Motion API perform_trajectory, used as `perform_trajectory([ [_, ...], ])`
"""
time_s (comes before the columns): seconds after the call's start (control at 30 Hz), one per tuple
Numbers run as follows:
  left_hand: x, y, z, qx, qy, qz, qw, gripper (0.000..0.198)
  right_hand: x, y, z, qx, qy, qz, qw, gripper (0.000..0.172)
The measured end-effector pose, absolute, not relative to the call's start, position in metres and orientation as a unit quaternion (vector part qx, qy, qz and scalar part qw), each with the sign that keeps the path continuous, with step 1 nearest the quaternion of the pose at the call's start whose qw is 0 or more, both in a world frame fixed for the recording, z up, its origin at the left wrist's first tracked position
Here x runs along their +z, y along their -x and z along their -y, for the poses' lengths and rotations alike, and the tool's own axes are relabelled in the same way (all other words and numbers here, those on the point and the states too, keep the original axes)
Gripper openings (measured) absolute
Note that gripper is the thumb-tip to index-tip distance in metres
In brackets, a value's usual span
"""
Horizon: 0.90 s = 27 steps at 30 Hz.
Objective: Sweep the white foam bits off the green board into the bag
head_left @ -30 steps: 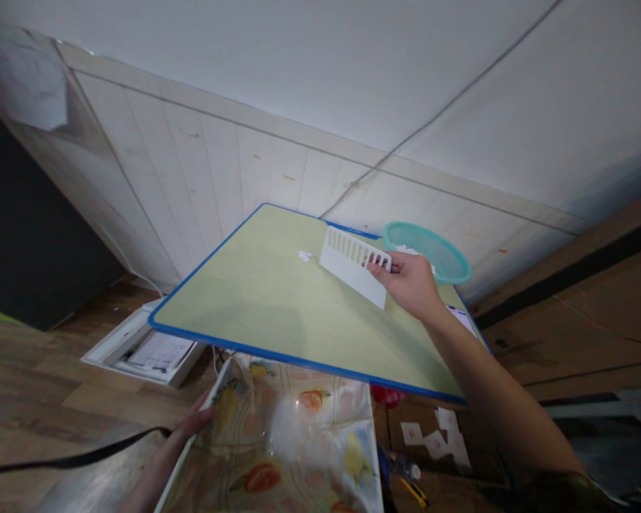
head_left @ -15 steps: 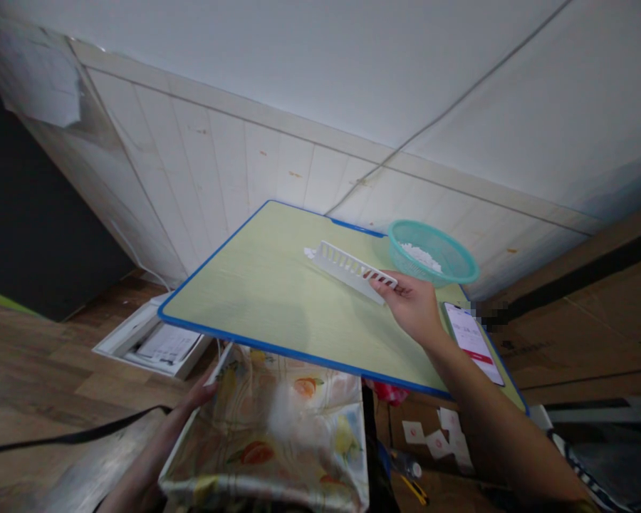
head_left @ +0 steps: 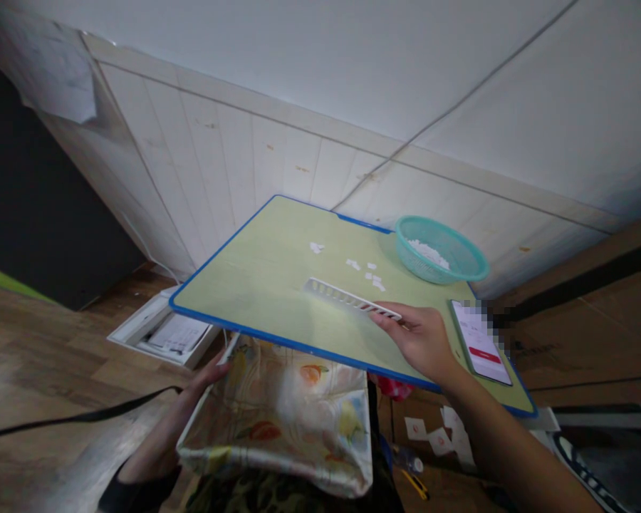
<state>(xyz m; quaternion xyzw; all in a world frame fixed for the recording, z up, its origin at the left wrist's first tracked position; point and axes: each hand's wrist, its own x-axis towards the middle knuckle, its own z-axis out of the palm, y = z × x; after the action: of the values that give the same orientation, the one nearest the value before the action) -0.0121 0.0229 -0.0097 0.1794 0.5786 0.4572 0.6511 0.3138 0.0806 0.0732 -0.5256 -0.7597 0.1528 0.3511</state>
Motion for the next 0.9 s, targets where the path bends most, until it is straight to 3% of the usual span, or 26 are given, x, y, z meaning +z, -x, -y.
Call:
perform_trajectory([
  [0.2, -0.012, 0.01, -0.025, 0.434, -0.125, -0.533, 0.715, 0.062, 0.077, -0.322, -0.06, 0.164, 0.519, 0.775, 0.323, 0.016],
  [0.37, -0.001, 0.003, -0.028, 0.452, -0.111, -0.464, 0.754, 0.059, 0.077, -0.326, -0.048, 0.162, 0.503, 0.788, 0.315, 0.017],
  [0.57, 0.01, -0.001, -0.027, 0.442, -0.107, -0.544, 0.705, 0.051, 0.078, -0.331, -0.039, 0.158, 0.478, 0.805, 0.313, 0.022],
  [0.9, -0.003, 0.004, -0.025, 0.434, -0.104, -0.507, 0.737, 0.053, 0.083, -0.334, -0.035, 0.168, 0.455, 0.82, 0.304, 0.029],
])
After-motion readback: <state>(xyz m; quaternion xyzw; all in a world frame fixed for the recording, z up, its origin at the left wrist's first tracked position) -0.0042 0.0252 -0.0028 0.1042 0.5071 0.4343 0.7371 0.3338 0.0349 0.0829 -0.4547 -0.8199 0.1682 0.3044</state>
